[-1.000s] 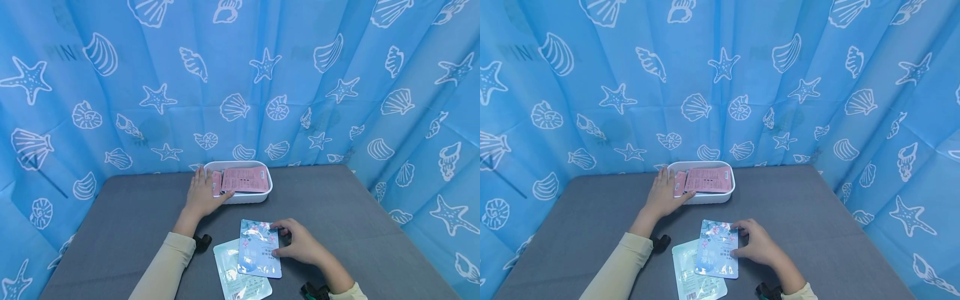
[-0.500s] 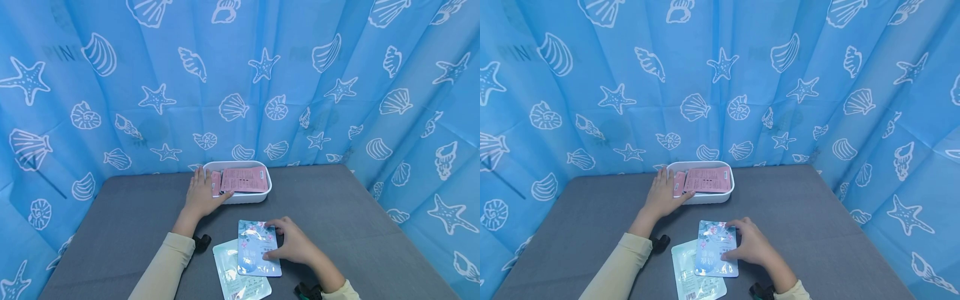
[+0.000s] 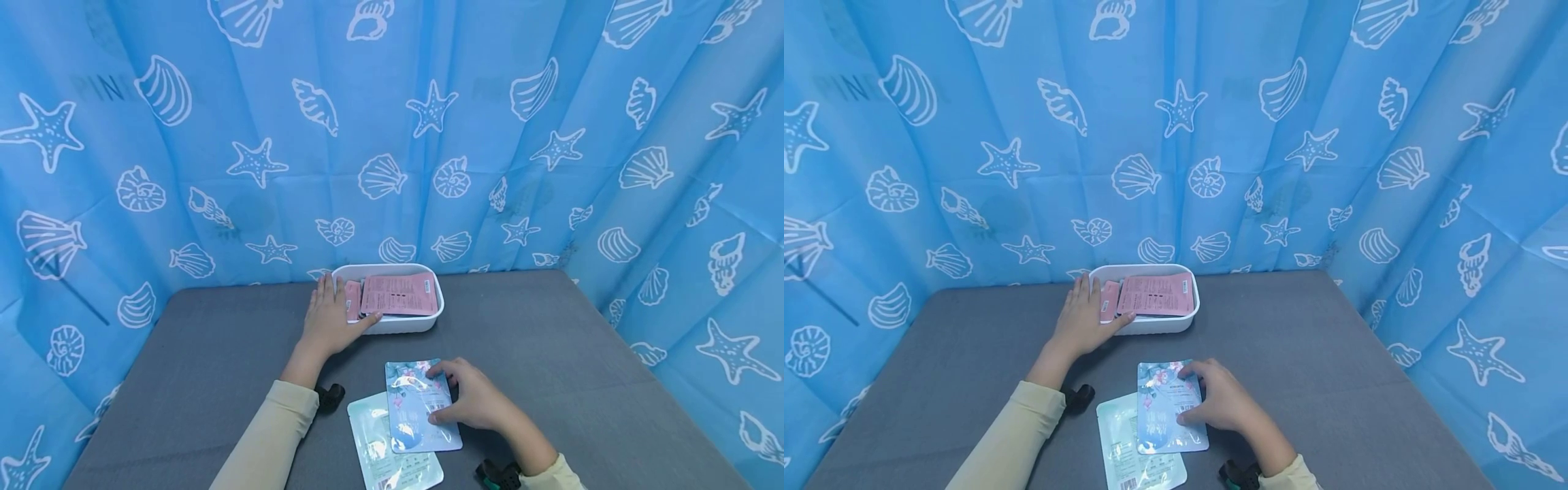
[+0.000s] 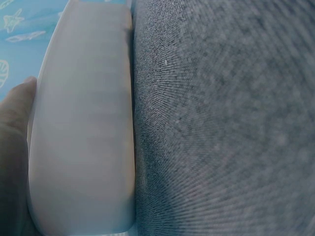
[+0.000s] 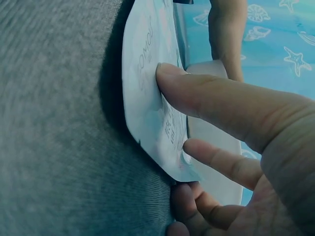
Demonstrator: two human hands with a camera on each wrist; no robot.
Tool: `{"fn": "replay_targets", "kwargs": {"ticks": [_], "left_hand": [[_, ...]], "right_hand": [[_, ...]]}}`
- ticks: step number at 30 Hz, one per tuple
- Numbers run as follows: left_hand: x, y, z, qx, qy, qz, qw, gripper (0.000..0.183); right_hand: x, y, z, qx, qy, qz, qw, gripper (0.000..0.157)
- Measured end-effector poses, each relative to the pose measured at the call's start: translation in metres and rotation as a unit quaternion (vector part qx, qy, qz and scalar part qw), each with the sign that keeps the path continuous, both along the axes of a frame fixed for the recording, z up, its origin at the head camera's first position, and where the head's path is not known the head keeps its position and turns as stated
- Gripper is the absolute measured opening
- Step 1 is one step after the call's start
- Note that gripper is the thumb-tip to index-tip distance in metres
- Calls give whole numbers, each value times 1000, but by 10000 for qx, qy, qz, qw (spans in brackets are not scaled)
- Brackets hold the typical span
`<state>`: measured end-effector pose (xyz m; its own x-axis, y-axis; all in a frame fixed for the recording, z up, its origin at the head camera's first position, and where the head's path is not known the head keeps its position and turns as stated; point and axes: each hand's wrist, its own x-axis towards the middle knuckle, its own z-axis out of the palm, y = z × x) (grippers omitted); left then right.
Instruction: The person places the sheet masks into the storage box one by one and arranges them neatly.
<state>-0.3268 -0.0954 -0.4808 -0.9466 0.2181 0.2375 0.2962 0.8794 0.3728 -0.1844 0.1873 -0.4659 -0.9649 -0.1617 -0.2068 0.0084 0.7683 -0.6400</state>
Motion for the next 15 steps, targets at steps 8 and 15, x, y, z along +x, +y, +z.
{"fn": "replay_targets", "kwargs": {"ticks": [8,15], "left_hand": [[0,0,0,20,-13,-24,10000,123],[1,0,-1,67,-22,-51,10000,123]], "right_hand": [[-2,2,-2,-151,97,289,9994,65],[-3,3,-1,-575,158,487,9970,70]]}}
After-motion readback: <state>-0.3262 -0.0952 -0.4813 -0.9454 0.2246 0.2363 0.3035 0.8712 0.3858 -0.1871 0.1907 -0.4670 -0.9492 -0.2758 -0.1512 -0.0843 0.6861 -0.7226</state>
